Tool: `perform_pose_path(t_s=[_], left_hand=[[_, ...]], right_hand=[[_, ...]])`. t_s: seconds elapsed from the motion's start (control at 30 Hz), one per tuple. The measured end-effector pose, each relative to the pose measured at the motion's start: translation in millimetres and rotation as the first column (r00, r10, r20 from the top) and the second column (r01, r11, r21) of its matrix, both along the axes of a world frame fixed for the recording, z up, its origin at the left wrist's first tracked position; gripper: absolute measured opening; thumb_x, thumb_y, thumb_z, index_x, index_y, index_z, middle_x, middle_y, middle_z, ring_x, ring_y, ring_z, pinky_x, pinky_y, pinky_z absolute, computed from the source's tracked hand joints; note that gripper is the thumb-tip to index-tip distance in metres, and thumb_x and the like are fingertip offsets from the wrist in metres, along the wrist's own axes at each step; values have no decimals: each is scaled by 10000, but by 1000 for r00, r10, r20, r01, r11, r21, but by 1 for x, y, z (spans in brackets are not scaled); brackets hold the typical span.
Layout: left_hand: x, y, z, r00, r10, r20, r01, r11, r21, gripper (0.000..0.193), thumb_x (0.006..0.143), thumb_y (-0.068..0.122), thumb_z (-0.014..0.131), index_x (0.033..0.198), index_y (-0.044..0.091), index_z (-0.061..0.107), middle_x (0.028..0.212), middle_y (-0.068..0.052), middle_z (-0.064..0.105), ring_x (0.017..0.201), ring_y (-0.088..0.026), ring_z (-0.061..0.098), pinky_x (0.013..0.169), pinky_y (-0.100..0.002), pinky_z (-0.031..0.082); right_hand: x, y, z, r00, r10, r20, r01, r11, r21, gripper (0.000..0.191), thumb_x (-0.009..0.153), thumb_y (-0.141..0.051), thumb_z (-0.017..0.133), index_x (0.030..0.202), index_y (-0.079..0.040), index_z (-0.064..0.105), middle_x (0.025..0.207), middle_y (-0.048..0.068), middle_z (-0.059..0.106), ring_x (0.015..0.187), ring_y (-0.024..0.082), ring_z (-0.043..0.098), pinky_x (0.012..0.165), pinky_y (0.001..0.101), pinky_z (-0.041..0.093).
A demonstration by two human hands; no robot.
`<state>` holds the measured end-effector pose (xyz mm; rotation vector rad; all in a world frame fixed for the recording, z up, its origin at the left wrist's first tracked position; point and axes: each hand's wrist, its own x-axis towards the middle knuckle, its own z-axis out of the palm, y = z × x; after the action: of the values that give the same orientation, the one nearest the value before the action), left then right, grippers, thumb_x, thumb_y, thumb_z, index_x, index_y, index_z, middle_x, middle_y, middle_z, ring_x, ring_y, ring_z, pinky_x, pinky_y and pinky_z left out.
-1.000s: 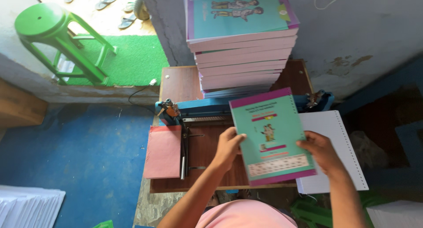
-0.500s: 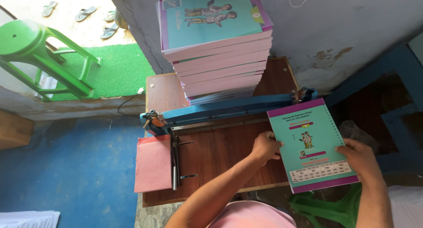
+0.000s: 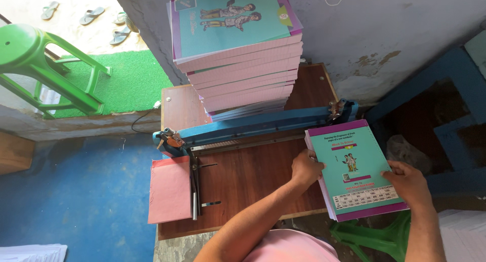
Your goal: The person inserts a stack of lined paper into a pink notebook cover, then uses a manual binding machine to staple the spine. They repeat this process for multiple notebooks, stacking the finished items on the table.
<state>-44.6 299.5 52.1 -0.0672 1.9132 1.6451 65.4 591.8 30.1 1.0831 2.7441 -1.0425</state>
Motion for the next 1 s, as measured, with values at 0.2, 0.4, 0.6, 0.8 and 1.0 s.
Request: perform_pose_path(t_s=[0.2,0.4,0.6,0.8,1.0], left_hand=[[11,3,4,984,-5,-179,-23,987,-158,450,838,139,752,1190,-50,543,1043,-214,661,935,-328,701,806,-437,609],[18,16,-18,989,18,145,-49,976,212,454,853,169,683,1216,-94,607,1101,-222,712,1015,-328,734,859,-410,593],[27,39,-34,962,-5,273,-94,933,348,686,882,165,662,1432,-86,338,1248,-257,635,1106,-338,687,934,-423,590],[32,43,-18,881,-7,472,-204,896,394,1021,901,149,690,1553,-3,-81,1390,-313,508,1220,-426,630,1003,-558,571],[32,35,19,793,22,609,-330,856,399,1074,832,184,665,1579,188,-107,1433,-281,411,1291,-472,543,1019,-680,484]], right_hand=[[-2,8,-1,999,32,42,-30,998,-60,509,859,-281,793,1331,-99,731,1001,169,806,933,286,758,847,420,579],[-21,16,6,998,43,53,-37,993,-115,691,900,-452,752,1434,-54,569,1246,215,721,1184,344,665,1011,489,492],[-39,4,19,990,25,141,23,943,-331,788,956,-640,390,1511,-93,506,1559,181,493,1447,362,435,1198,542,291],[-43,-7,31,974,54,218,29,933,-360,844,991,-692,357,1550,-66,440,1594,233,423,1502,375,355,1216,576,250],[-41,-18,56,947,107,303,23,918,-396,906,946,-770,186,1581,-157,390,1637,178,377,1545,332,315,1267,543,190]])
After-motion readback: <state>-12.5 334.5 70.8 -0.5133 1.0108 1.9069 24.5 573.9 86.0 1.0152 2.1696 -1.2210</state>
